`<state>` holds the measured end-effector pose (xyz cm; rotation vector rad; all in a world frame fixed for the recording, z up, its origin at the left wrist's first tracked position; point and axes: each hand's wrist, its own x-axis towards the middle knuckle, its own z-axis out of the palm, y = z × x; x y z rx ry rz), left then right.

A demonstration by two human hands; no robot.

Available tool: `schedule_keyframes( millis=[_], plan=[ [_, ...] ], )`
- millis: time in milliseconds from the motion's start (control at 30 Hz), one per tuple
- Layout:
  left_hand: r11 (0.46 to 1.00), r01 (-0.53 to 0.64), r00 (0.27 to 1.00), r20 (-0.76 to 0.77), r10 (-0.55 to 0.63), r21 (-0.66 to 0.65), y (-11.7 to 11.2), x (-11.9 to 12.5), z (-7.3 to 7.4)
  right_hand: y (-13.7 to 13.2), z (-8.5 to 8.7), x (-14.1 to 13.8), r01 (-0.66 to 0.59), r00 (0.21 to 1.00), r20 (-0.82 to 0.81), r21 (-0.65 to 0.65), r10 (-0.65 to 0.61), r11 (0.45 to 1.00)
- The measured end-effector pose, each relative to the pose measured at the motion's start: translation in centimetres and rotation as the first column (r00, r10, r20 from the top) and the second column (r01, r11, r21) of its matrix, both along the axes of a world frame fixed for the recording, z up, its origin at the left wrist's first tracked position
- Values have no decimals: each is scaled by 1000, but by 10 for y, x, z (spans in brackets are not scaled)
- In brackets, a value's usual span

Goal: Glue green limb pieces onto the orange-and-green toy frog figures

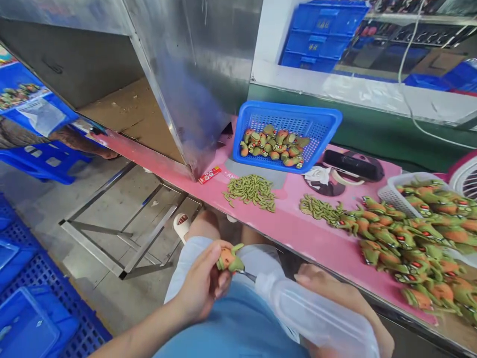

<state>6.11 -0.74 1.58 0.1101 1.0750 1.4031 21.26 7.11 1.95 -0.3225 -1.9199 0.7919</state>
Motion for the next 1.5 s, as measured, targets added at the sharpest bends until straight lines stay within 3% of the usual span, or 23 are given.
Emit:
schedule_keyframes(
  millis=[167, 400, 733, 1100, 1500],
  plan=[
    [1000, -10, 998, -64, 12, 25, 0, 0, 3, 1, 16, -3, -151, 989, -6, -67, 151, 986],
    [1000, -16, 996, -83, 18, 15, 0, -1, 6, -3, 13, -15, -46, 985, -168, -7, 44, 999],
    [1000, 4, 995, -97, -2, 20, 1, -1, 4, -1, 16, -10, -89, 994, -70, 0, 88, 996],
    [1000, -1, 995, -98, 1, -2, 2, 0, 6, 2, 17, -12, -132, 987, -85, 8, 133, 991],
    [1000, -8, 996, -91, 9, 2, 1, 0, 6, -1, 19, -11, -84, 995, -51, 16, 85, 996]
  ],
)
